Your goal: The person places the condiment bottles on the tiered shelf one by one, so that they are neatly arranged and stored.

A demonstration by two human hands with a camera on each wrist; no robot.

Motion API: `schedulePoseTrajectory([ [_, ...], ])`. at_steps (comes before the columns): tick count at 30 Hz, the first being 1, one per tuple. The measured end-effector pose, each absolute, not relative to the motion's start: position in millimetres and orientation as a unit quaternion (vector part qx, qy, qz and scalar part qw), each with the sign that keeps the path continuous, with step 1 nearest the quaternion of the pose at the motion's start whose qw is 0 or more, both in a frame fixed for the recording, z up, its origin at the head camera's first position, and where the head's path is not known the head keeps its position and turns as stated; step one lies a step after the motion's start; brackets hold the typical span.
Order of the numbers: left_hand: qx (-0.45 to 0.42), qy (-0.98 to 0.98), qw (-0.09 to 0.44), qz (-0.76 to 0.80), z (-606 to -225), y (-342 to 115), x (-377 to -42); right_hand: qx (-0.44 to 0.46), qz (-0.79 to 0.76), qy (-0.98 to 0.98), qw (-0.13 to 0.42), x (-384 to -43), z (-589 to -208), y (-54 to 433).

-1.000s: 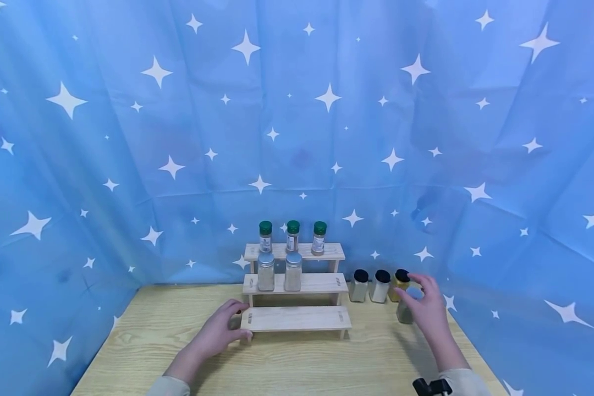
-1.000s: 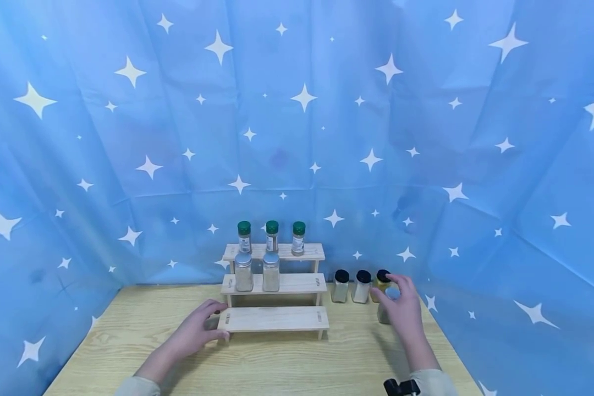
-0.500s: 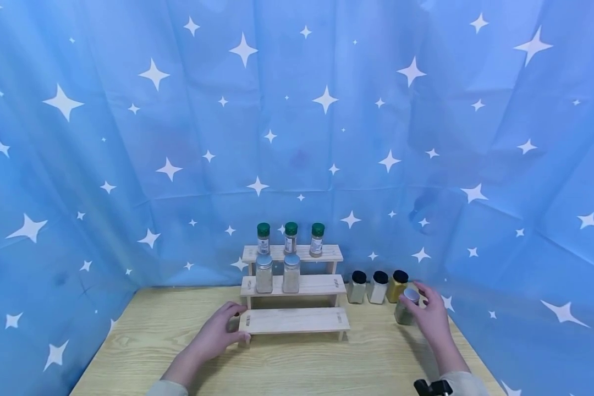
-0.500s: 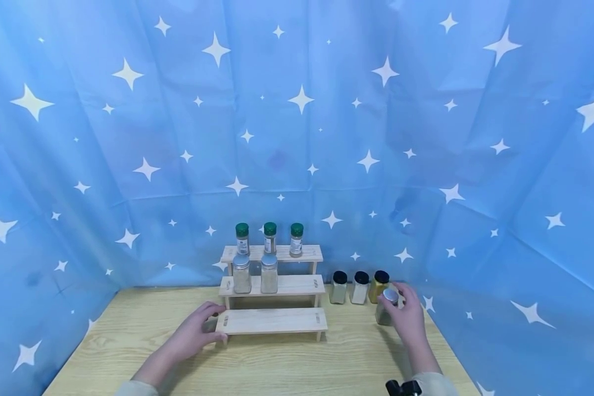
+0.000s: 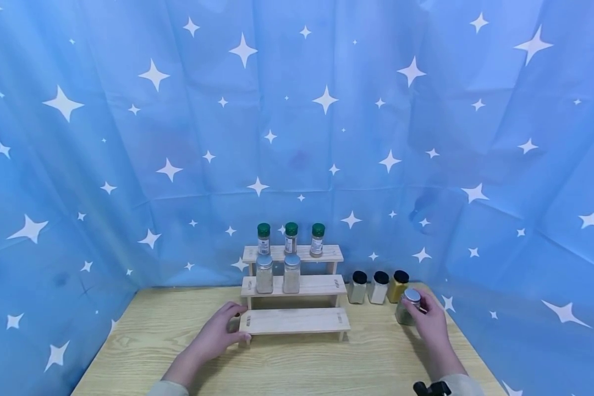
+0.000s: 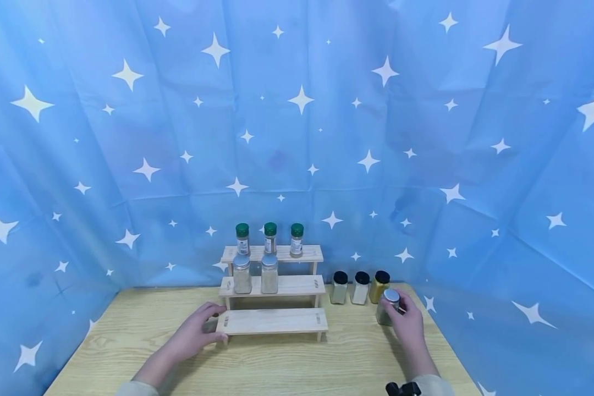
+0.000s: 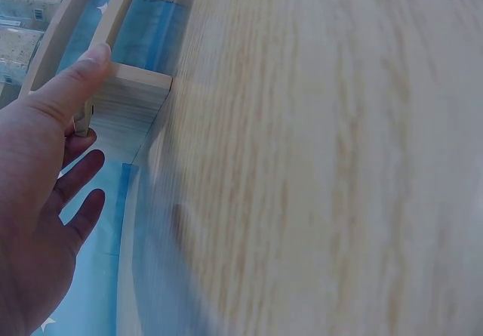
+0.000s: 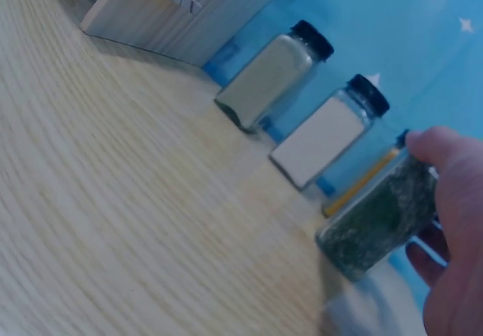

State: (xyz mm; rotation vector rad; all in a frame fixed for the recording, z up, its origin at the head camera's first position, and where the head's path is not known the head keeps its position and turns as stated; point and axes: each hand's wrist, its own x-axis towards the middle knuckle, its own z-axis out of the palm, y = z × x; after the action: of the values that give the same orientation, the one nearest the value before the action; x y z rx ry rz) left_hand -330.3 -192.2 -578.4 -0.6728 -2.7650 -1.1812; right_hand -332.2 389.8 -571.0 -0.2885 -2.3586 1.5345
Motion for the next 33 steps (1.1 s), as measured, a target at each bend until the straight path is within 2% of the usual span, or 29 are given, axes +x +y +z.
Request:
schedulePoseTrajectory([
  [19, -0.206, -0.899, 0.026, -0.385, -577, -192, -329, -0.129, 0.542, -0.812, 0.175, -334, -575, 389],
  [33, -0.203, -0.899, 0.02, -0.386, -579, -193, -330, -0.052, 0.52, -0.831, 0.19, -326, -531, 355],
])
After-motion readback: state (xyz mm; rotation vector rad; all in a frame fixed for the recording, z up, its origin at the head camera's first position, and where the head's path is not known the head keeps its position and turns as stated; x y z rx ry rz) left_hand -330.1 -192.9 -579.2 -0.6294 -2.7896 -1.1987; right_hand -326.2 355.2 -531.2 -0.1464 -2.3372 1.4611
